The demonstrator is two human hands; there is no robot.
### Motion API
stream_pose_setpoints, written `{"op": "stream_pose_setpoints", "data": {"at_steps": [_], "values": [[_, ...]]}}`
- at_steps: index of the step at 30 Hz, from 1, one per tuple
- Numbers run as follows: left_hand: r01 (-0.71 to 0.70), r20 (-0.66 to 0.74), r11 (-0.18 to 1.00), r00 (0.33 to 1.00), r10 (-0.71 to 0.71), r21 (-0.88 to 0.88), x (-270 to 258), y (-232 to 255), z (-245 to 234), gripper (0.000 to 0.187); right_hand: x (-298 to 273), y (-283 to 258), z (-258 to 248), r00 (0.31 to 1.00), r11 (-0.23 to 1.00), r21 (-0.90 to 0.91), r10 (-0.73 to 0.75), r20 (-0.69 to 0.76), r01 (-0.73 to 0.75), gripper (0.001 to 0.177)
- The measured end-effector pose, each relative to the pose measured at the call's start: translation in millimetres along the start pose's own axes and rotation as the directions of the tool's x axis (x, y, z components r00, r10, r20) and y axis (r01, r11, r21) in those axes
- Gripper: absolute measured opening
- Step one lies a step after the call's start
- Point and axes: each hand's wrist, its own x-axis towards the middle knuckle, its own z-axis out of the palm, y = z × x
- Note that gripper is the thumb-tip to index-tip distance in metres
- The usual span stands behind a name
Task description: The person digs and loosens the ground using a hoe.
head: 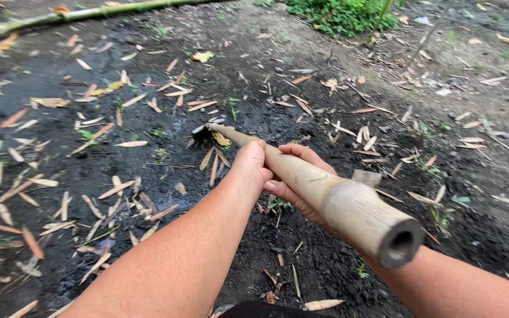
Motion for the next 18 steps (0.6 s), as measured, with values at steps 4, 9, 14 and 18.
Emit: {"op": "stream_pose_setpoints", "data": {"at_steps": [4,9,14,18], "values": [[0.028,0.052,0.996,0.998,-0.032,0.089,-21,13,-13,0.042,7,21,12,0.998,0.926,0.376,0.007,0.057,-0.028,0.061],[0.013,0.063,0.972,0.998,-0.029,0.234,-26,29,-17,0.045,31,29,15,0.94,0.919,-0.199,-0.325,0.104,0.34,0.064],[0.088,0.067,0.931,0.991,-0.119,0.355,-33,35,-3,0.046,29,6,-5,0.927,0.864,-0.337,-0.342,0.152,0.374,0.06],[0.103,0.051,0.937,0.991,-0.127,0.334,-35,29,6,0.04,18,-9,-14,0.945,0.917,-0.246,-0.279,0.171,0.315,0.052]]}}
